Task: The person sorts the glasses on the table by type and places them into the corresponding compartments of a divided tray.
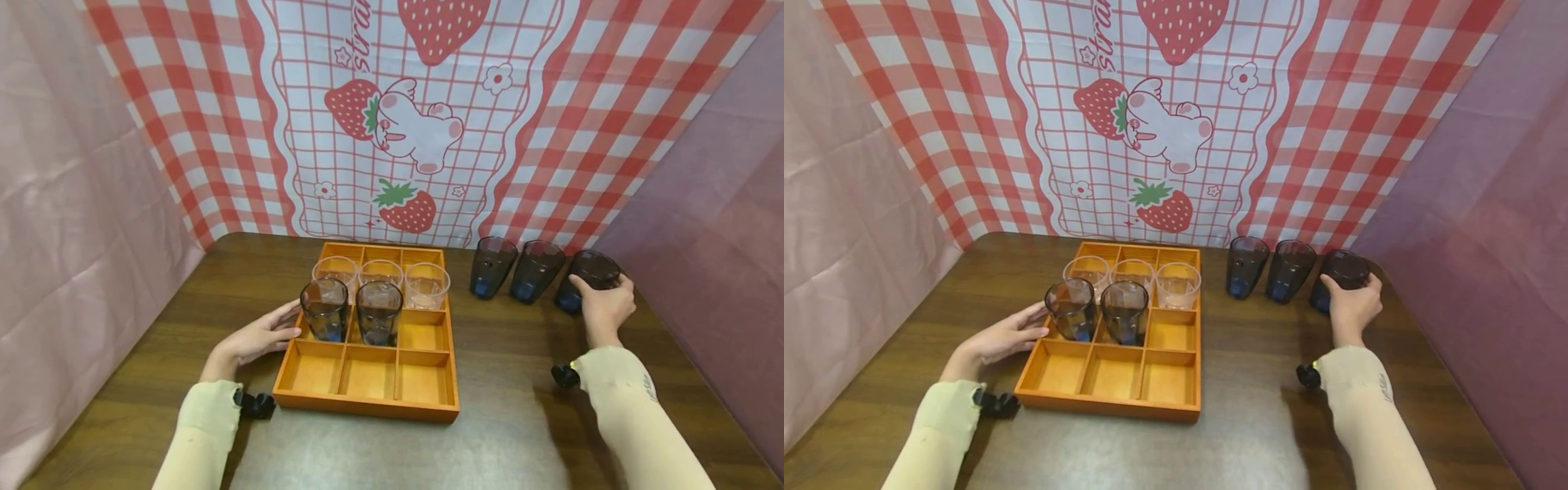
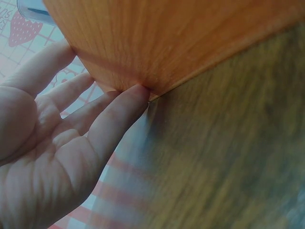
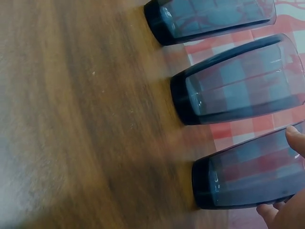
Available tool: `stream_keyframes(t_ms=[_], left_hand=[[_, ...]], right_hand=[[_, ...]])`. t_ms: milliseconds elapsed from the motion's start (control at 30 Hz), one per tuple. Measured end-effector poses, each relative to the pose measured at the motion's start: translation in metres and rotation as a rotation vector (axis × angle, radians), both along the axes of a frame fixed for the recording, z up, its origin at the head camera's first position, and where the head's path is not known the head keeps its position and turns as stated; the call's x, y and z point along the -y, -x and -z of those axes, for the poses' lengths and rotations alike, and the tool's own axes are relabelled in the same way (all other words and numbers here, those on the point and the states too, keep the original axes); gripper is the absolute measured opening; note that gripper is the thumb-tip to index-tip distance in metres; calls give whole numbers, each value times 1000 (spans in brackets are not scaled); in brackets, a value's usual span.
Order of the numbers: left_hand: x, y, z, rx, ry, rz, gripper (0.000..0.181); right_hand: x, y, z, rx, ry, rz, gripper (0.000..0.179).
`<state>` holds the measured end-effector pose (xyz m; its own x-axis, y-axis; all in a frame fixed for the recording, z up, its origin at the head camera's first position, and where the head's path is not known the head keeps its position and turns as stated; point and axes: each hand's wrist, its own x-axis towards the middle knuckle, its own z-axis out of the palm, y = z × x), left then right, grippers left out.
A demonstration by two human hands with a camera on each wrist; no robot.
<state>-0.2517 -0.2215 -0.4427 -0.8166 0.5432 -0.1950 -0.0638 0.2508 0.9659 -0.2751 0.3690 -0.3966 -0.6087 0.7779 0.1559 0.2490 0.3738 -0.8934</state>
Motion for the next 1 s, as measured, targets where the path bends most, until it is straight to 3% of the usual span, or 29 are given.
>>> stream_keyframes(t_ms=[333,1000], left_hand=[[0,-1,0,13,-4,-6,77],[0,1,1,0,15,0,77]], right_hand=[[-5,-12,-2,-6,-21,-1,78],[6,-44,-21,66,40,-106,82]])
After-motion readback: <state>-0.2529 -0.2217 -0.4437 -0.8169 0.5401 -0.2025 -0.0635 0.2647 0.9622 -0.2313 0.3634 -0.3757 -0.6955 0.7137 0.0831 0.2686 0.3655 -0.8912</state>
